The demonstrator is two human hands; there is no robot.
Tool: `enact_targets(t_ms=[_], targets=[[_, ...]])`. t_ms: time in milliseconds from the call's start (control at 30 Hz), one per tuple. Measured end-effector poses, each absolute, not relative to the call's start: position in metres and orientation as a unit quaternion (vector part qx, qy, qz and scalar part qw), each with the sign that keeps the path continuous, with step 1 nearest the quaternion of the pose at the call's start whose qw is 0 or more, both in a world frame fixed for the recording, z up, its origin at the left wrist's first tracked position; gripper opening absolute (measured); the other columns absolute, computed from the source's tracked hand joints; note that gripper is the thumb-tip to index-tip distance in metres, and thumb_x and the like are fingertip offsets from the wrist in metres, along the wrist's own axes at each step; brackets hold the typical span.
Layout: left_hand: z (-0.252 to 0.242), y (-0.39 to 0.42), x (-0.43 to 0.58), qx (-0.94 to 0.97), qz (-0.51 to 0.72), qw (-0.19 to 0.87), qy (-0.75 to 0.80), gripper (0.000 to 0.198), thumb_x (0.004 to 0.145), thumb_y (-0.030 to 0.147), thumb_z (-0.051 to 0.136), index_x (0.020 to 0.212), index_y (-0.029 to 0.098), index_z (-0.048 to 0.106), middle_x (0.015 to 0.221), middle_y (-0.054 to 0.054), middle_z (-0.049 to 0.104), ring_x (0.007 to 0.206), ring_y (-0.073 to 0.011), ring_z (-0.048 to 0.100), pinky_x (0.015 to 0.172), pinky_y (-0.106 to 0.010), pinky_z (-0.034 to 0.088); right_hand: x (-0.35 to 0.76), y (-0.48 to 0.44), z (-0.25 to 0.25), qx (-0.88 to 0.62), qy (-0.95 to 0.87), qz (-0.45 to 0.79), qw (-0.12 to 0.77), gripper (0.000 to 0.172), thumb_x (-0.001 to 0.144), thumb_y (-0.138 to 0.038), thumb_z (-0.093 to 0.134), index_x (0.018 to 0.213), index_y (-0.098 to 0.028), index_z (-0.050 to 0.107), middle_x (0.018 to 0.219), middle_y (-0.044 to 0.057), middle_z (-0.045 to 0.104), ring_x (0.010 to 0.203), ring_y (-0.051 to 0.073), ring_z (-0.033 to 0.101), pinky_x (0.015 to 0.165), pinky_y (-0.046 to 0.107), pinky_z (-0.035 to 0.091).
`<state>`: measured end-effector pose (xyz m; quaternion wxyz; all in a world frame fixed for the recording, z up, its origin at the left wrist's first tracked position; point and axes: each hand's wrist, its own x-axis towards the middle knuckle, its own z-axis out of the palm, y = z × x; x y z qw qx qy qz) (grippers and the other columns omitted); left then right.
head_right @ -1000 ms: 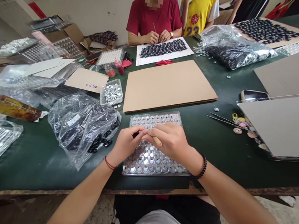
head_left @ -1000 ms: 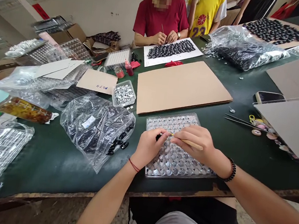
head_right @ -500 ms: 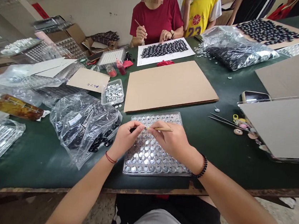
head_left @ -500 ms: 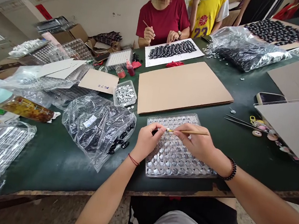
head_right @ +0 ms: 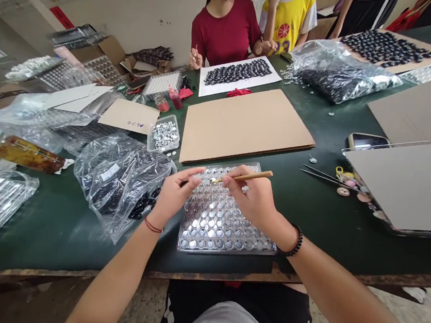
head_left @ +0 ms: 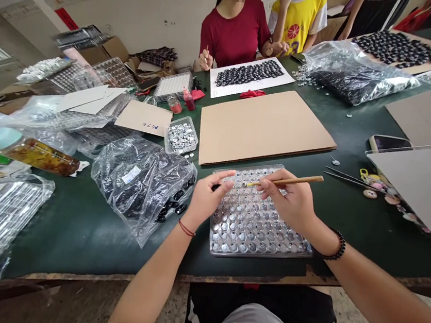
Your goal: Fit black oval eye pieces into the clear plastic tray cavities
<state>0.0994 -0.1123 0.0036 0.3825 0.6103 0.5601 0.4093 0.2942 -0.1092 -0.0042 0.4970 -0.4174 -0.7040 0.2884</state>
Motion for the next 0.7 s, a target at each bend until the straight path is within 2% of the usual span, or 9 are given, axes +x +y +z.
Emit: enact_targets(t_ms=[67,233,333,467,600,700], targets=[[0.002,-0.117,0.105,0.638,0.373,0.400,0.542,0.033,0.075,0.036,0.059,0.102,0.018,0.066,0.053,0.004,0.050,0.048,-0.0091,0.040,0.051,-0.021,0.034,0.294,-0.111,-0.005,-0.407,-0.695,0.320,0.499,0.017,0.084,-0.030,0.052,0.074,-0.016,0.056,0.062,0.001,0.061,0.050,0.009,0.058,0.046,0.020,0.044],[0.001,-0.123,0.112,0.642,0.383,0.407,0.526,0.024,0.077,0.034,0.058,0.093,0.018,0.068,0.066,0.001,0.060,0.057,-0.0102,0.048,0.056,-0.021,0.038,0.293,-0.112,-0.004,-0.401,-0.663,0.373,0.510,0.014,0.083,-0.029,0.054,0.076,-0.017,0.055,0.064,0.001,0.062,0.051,0.011,0.060,0.047,0.022,0.049],[0.004,-0.107,0.098,0.570,0.445,0.450,0.524,0.022,0.073,0.034,0.064,0.087,0.018,0.068,0.053,0.005,0.051,0.046,-0.0061,0.042,0.047,-0.018,0.033,0.294,-0.112,0.000,-0.396,-0.601,0.422,0.551,0.015,0.084,-0.031,0.053,0.077,-0.017,0.054,0.063,0.001,0.062,0.050,0.012,0.060,0.047,0.024,0.051],[0.008,-0.075,0.066,0.260,0.611,0.574,0.478,0.026,0.076,0.038,0.061,0.087,0.014,0.060,0.044,0.011,0.030,0.034,-0.0014,0.023,0.036,-0.014,0.021,0.296,-0.111,0.003,-0.418,-0.570,0.417,0.571,0.016,0.083,-0.033,0.055,0.077,-0.018,0.055,0.061,0.000,0.062,0.047,0.012,0.059,0.046,0.025,0.051],[0.003,-0.075,0.063,0.243,0.615,0.570,0.487,0.022,0.077,0.035,0.060,0.081,0.014,0.055,0.044,0.011,0.028,0.033,-0.0016,0.023,0.033,-0.013,0.018,0.297,-0.111,-0.001,-0.425,-0.597,0.400,0.550,0.017,0.082,-0.033,0.055,0.077,-0.018,0.056,0.062,0.001,0.062,0.047,0.012,0.059,0.046,0.024,0.050],[-0.002,-0.095,0.086,0.286,0.606,0.560,0.487,0.017,0.075,0.031,0.062,0.078,0.017,0.053,0.050,0.009,0.038,0.037,-0.0020,0.029,0.035,-0.012,0.019,0.296,-0.112,-0.006,-0.416,-0.624,0.380,0.540,0.016,0.084,-0.033,0.053,0.078,-0.018,0.055,0.061,0.001,0.061,0.047,0.012,0.058,0.045,0.023,0.048]])
